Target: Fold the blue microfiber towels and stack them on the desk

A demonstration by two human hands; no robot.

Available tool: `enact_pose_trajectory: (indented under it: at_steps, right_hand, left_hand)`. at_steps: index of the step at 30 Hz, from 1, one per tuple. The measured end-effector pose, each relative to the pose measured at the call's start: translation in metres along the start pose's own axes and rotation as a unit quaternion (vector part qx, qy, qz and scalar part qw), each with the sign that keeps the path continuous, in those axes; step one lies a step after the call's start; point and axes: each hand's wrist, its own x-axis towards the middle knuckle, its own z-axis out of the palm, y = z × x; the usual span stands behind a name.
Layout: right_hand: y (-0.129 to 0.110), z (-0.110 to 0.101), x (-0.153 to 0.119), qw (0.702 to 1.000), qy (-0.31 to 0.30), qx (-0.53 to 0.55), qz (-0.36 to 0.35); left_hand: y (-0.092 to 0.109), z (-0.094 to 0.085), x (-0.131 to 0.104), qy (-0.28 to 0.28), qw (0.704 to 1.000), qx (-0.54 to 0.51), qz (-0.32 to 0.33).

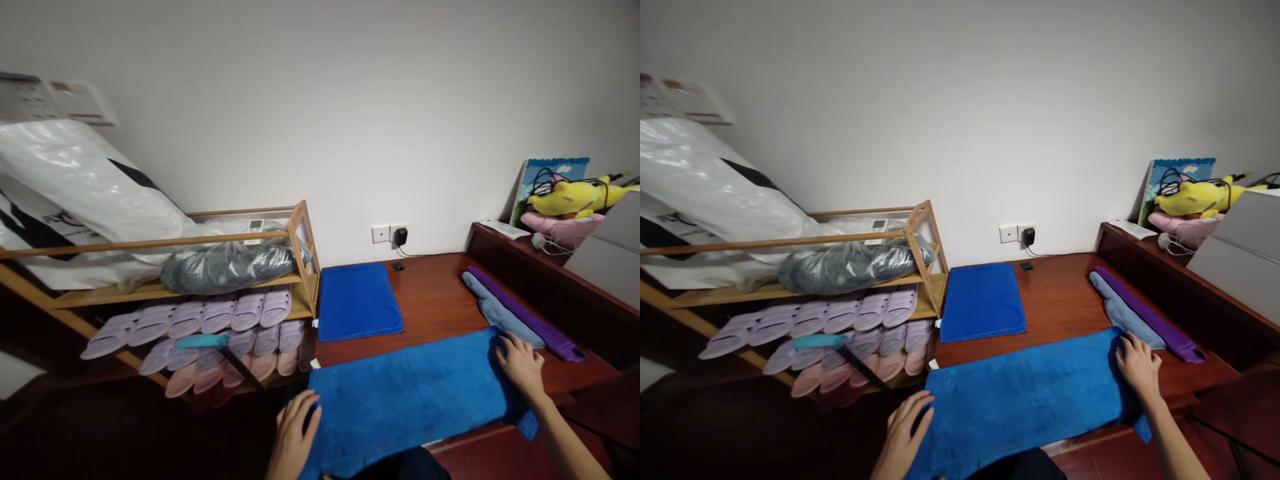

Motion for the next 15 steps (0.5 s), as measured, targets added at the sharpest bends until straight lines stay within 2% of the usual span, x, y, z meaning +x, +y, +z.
enact_pose_trajectory:
  at_steps: [2, 3, 4, 6, 8, 9, 12, 15]
  right_hand:
    - [-0.007, -0.002, 0.009, 0.999, -0.015, 0.031, 0.016]
    - [-0.009, -0.001, 0.013, 0.998, -0.027, 0.055, 0.034]
    - [-0.010, -0.001, 0.016, 0.995, -0.040, 0.080, 0.054]
    - [-0.012, 0.002, 0.022, 0.987, -0.056, 0.122, 0.085]
    - [-0.011, 0.003, 0.026, 0.984, -0.054, 0.144, 0.095]
    - [-0.010, 0.002, 0.029, 0.983, -0.046, 0.149, 0.098]
    - [-0.004, -0.002, 0.037, 0.977, -0.014, 0.175, 0.122]
    - [0.006, -0.010, 0.047, 0.966, 0.023, 0.210, 0.147]
  left_hand:
    - [-0.016, 0.005, 0.019, 0.051, 0.987, -0.096, -0.117]
    - [-0.023, 0.007, 0.027, 0.053, 0.969, -0.152, -0.189]
    - [-0.030, 0.010, 0.033, 0.037, 0.940, -0.217, -0.260]
    - [-0.038, 0.016, 0.038, -0.023, 0.860, -0.350, -0.371]
    - [-0.040, 0.021, 0.038, -0.061, 0.787, -0.459, -0.408]
    - [-0.040, 0.023, 0.038, -0.060, 0.764, -0.497, -0.408]
    - [-0.038, 0.024, 0.037, -0.036, 0.728, -0.561, -0.393]
    - [-0.039, 0.017, 0.042, -0.041, 0.696, -0.583, -0.417]
